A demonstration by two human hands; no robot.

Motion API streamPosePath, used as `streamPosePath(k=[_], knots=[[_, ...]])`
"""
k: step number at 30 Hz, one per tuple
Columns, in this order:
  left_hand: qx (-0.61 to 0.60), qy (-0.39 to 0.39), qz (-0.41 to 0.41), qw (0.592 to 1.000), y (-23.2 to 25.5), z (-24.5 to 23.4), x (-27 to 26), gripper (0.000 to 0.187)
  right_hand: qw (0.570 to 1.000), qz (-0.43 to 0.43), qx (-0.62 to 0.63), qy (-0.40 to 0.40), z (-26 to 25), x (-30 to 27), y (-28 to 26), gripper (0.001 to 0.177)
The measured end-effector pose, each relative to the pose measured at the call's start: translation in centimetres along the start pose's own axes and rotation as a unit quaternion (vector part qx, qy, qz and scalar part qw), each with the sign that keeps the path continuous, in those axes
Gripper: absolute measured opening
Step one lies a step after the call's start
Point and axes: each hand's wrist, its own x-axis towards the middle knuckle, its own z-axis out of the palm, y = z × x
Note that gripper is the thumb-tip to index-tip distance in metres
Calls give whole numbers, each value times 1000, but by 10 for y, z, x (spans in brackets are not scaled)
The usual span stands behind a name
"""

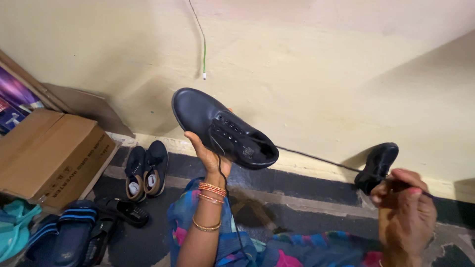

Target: The person cleans a shoe by hand with a cloth and kemudian laces the shoe.

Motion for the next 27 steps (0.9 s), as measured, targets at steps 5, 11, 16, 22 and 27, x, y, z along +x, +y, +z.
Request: streamPosePath(k=[5, 11, 16, 22, 27], knots=[[-7, -31, -25, 999, -1, -1, -2, 109, 982, 31, 184, 29, -1, 7, -8, 21], [48, -53, 7, 997, -6, -1, -5, 114, 936, 51, 305, -167, 15, 7, -5, 21], [48, -107, -25, 993, -11, 12, -11, 120, 914, 68, 84, -391, 70, -35, -7, 35], [60, -146, -53, 986, -29, 1, -26, 123, 976, 170, -123, -48, 133, -23, 57, 18], [85, -167, -87, 978, -56, -30, -43, 119, 961, 182, -209, -16, 127, -37, 110, 19]])
